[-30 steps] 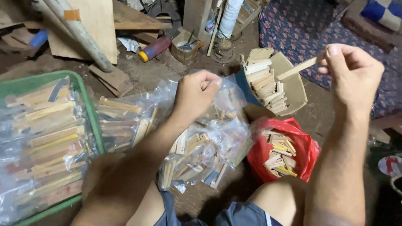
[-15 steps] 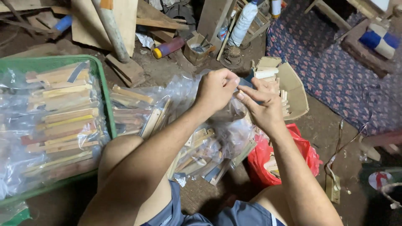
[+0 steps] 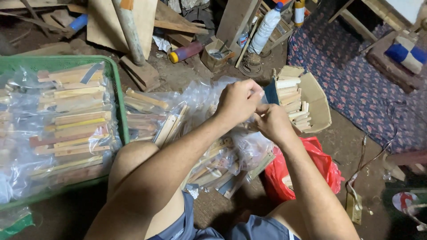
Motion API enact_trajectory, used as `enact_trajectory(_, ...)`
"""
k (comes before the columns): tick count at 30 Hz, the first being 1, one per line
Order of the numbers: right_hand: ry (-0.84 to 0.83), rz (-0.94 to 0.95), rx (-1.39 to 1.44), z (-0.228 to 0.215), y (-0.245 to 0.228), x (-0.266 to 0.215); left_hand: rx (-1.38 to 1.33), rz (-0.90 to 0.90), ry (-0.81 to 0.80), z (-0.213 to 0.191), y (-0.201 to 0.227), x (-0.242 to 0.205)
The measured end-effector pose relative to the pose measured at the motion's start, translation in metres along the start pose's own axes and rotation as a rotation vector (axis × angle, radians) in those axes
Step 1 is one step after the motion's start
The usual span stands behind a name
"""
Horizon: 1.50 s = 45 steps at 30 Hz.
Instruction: Packing small wooden components into plastic bags and a red container on a workshop floor.
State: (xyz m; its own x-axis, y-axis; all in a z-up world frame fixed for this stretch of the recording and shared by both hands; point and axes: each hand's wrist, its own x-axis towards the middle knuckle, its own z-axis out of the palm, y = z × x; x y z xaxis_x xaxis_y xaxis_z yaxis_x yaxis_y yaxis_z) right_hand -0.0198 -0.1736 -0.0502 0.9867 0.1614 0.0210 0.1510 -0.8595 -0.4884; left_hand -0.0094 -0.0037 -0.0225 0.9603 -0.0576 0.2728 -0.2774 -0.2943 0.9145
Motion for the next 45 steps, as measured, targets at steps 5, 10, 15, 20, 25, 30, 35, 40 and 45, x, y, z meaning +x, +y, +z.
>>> enact_trajectory(5, 0.048, -0.051, -0.020, -0.012, -0.027, -0.009, 0.002, -0.002, 0.003, -0.001, 0.001, 0.003)
enact_trajectory(10, 0.180, -0.078, 0.184, -0.032, -0.032, -0.016, 0.002, -0.033, 0.039, -0.004, -0.003, 0.009)
enact_trajectory(15, 0.379, -0.116, 0.096, -0.053, -0.026, -0.024, -0.061, -0.029, 0.027, -0.004, 0.001, 0.006)
enact_trajectory(20, 0.487, -0.192, 0.251, -0.073, -0.037, -0.030, -0.221, 0.047, -0.063, -0.018, 0.017, 0.000)
enact_trajectory(25, 0.584, -0.201, 0.481, -0.116, -0.058, -0.047, -0.179, 0.121, -0.495, -0.043, 0.030, -0.014)
enact_trajectory(30, 0.639, -0.365, 0.736, -0.145, -0.082, -0.068, -0.220, 0.257, -0.589, -0.014, 0.059, -0.033)
enact_trajectory(35, 0.728, -0.269, 0.913, -0.151, -0.069, -0.057, -0.216, 0.004, -0.559, 0.019, 0.025, -0.028)
enact_trajectory(40, 0.506, -0.146, 0.876, -0.117, -0.043, -0.036, -0.387, -0.062, -0.343, 0.004, 0.005, -0.012)
enact_trajectory(45, 0.097, 0.036, 0.852, -0.057, -0.045, -0.036, -0.961, -0.210, -0.235, -0.017, 0.037, -0.008)
